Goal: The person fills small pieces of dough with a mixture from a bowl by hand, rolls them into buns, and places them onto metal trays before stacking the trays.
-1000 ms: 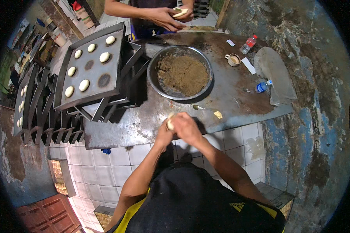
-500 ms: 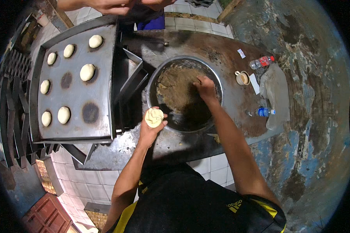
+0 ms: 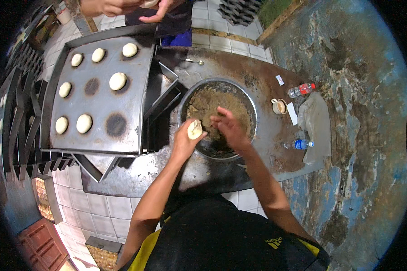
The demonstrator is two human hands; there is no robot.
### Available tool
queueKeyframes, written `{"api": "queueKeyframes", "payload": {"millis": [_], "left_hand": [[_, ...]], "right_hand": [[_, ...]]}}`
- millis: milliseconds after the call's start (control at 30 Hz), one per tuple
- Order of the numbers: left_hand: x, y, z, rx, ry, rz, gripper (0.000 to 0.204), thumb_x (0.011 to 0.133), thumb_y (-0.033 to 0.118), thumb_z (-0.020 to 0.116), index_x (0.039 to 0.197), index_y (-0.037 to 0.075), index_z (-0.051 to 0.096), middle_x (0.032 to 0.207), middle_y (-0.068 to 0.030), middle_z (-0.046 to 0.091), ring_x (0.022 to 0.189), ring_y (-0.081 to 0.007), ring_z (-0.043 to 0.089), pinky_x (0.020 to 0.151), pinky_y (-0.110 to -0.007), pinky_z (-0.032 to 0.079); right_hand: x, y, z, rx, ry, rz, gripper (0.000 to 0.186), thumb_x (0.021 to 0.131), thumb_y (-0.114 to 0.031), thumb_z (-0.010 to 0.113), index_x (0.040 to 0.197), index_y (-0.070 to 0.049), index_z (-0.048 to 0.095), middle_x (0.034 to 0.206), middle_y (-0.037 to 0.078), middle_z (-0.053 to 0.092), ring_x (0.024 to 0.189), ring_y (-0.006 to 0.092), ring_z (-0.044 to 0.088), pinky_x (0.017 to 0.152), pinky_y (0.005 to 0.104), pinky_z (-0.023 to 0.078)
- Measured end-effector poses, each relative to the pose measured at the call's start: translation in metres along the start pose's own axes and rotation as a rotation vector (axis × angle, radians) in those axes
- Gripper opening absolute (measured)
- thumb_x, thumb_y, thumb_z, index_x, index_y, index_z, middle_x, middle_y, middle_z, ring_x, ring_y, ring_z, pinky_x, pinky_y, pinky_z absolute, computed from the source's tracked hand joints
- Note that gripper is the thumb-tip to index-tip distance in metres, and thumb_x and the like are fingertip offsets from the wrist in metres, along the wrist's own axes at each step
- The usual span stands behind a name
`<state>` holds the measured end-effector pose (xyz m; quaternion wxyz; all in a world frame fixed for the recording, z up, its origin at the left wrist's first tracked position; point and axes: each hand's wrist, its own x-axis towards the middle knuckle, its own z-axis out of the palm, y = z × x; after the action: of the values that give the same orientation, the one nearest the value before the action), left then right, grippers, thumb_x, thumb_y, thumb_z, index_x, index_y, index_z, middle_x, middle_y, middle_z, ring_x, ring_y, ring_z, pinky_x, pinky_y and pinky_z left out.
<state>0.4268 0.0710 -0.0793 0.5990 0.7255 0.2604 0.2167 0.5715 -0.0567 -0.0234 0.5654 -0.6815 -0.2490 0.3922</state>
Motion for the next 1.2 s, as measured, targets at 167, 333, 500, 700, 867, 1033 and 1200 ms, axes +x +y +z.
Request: {"api": "queueKeyframes", "payload": {"millis": [167, 333, 500, 700, 867, 1033, 1200], "left_hand": [[-0.012, 0.016, 0.042, 0.128, 0.025, -0.020, 0.044, 0.080, 0.009, 0.081, 0.115, 0.003, 0.054, 0.097, -0.0229, 0.070, 0.101, -0.0438, 0.068, 0.079, -0.045, 0.055], [-0.059, 0.029, 0.062, -0.034, -0.030, 0.084, 0.045, 0.079, 0.006, 0.079, 0.117, 0.004, 0.055, 0.103, -0.0192, 0.070, 0.103, -0.0367, 0.069, 0.084, -0.041, 0.054], [-0.104, 0.045, 0.091, -0.023, -0.003, 0.100, 0.044, 0.079, 0.000, 0.077, 0.117, 0.005, 0.055, 0.101, -0.0113, 0.070, 0.097, -0.0215, 0.069, 0.085, -0.034, 0.053], [-0.162, 0.048, 0.118, -0.335, -0.162, 0.148, 0.059, 0.076, -0.009, 0.075, 0.127, 0.008, 0.049, 0.110, -0.0016, 0.064, 0.102, -0.0131, 0.062, 0.091, -0.029, 0.051], [-0.197, 0.089, 0.127, 0.252, 0.032, 0.154, 0.054, 0.078, 0.009, 0.079, 0.125, 0.006, 0.051, 0.098, -0.0253, 0.068, 0.093, -0.0441, 0.070, 0.077, -0.047, 0.055], [-0.205, 0.103, 0.130, -0.489, -0.209, -0.127, 0.032, 0.093, 0.023, 0.074, 0.116, 0.004, 0.062, 0.093, -0.0035, 0.071, 0.075, -0.0113, 0.065, 0.063, -0.029, 0.052], [-0.215, 0.102, 0.127, -0.146, 0.064, 0.206, 0.034, 0.103, 0.027, 0.060, 0.109, -0.003, 0.074, 0.128, -0.0216, 0.067, 0.131, -0.0233, 0.056, 0.099, -0.030, 0.047]], "right_hand": [[-0.057, 0.031, 0.018, -0.671, 0.056, -0.587, 0.049, 0.099, -0.007, 0.058, 0.144, 0.004, 0.042, 0.128, 0.018, 0.063, 0.114, 0.0248, 0.063, 0.102, 0.0356, 0.049], [-0.094, 0.014, -0.017, -0.188, 0.206, -0.329, 0.046, 0.093, 0.000, 0.060, 0.137, 0.007, 0.048, 0.121, 0.021, 0.064, 0.107, 0.0247, 0.067, 0.096, 0.0359, 0.052], [-0.163, 0.036, -0.005, -0.376, 0.126, -0.569, 0.049, 0.092, 0.003, 0.057, 0.140, 0.005, 0.047, 0.125, 0.025, 0.064, 0.117, 0.0319, 0.064, 0.100, 0.0410, 0.052], [-0.187, 0.064, -0.045, 0.015, 0.239, -0.214, 0.061, 0.090, -0.001, 0.069, 0.145, 0.003, 0.042, 0.108, 0.012, 0.069, 0.094, 0.0160, 0.068, 0.083, 0.0308, 0.056], [-0.267, 0.027, -0.016, -0.783, 0.175, -0.739, 0.044, 0.090, -0.001, 0.058, 0.133, 0.001, 0.056, 0.103, 0.027, 0.069, 0.101, 0.0398, 0.067, 0.089, 0.0438, 0.054], [-0.264, 0.034, -0.053, 0.095, 0.345, -0.542, 0.046, 0.090, -0.005, 0.069, 0.135, 0.000, 0.057, 0.114, 0.014, 0.071, 0.109, 0.0279, 0.066, 0.101, 0.0382, 0.047], [-0.269, 0.047, -0.027, -0.379, 0.435, -0.594, 0.042, 0.085, -0.008, 0.076, 0.123, 0.001, 0.060, 0.098, 0.008, 0.071, 0.094, 0.0214, 0.066, 0.087, 0.0339, 0.052]]}}
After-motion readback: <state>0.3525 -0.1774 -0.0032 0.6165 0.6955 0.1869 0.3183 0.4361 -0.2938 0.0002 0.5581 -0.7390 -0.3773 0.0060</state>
